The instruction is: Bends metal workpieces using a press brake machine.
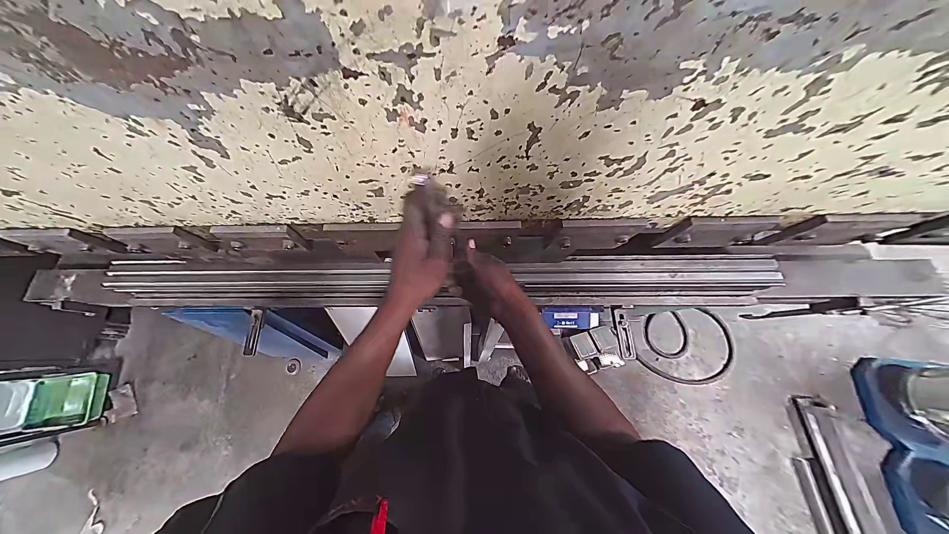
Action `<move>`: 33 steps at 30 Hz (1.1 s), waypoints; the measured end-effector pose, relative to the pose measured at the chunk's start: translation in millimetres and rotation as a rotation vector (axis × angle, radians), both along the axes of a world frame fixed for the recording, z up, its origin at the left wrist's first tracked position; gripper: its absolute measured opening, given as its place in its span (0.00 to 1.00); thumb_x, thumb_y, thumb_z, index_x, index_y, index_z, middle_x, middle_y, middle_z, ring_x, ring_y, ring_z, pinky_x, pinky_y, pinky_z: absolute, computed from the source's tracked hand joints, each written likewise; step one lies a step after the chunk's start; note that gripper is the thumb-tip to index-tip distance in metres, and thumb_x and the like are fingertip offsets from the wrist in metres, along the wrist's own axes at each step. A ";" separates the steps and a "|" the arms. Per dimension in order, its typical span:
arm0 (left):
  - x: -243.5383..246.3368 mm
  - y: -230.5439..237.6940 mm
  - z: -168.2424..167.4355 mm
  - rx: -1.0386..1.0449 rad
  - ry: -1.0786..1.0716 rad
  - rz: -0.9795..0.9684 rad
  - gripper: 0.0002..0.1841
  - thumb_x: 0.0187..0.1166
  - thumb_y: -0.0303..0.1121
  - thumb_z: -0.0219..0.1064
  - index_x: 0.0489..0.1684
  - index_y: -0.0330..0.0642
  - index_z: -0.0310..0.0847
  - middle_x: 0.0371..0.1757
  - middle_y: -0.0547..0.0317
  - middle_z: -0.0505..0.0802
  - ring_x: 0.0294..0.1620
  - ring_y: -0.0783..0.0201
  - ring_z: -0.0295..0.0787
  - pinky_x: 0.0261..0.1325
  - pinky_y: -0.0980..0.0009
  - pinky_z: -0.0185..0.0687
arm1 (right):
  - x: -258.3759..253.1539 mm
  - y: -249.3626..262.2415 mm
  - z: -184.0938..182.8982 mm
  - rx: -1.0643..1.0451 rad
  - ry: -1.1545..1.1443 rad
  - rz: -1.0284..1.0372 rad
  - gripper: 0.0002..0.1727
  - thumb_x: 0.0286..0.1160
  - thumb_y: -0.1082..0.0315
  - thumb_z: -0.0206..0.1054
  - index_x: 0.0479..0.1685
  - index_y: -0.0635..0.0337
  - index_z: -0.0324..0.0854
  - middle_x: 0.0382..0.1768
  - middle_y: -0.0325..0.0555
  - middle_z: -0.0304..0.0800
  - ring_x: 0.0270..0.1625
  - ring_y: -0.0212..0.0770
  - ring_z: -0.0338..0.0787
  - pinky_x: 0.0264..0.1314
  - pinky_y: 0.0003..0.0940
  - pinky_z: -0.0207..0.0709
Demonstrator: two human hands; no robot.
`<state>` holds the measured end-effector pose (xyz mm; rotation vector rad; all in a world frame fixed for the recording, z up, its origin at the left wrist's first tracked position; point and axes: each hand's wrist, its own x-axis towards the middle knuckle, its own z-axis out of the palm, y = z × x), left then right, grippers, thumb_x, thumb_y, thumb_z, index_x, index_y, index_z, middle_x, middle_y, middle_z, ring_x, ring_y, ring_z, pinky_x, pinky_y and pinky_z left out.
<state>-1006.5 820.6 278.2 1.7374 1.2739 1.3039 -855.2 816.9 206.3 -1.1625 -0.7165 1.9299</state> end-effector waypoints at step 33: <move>17.1 -26.8 -178.9 -0.555 0.389 0.115 0.28 0.70 0.28 0.71 0.73 0.36 0.75 0.67 0.43 0.88 0.67 0.51 0.87 0.71 0.47 0.83 | 25.6 22.3 -81.0 0.832 -1.150 0.650 0.22 0.84 0.61 0.64 0.69 0.67 0.77 0.64 0.64 0.83 0.61 0.61 0.89 0.62 0.56 0.85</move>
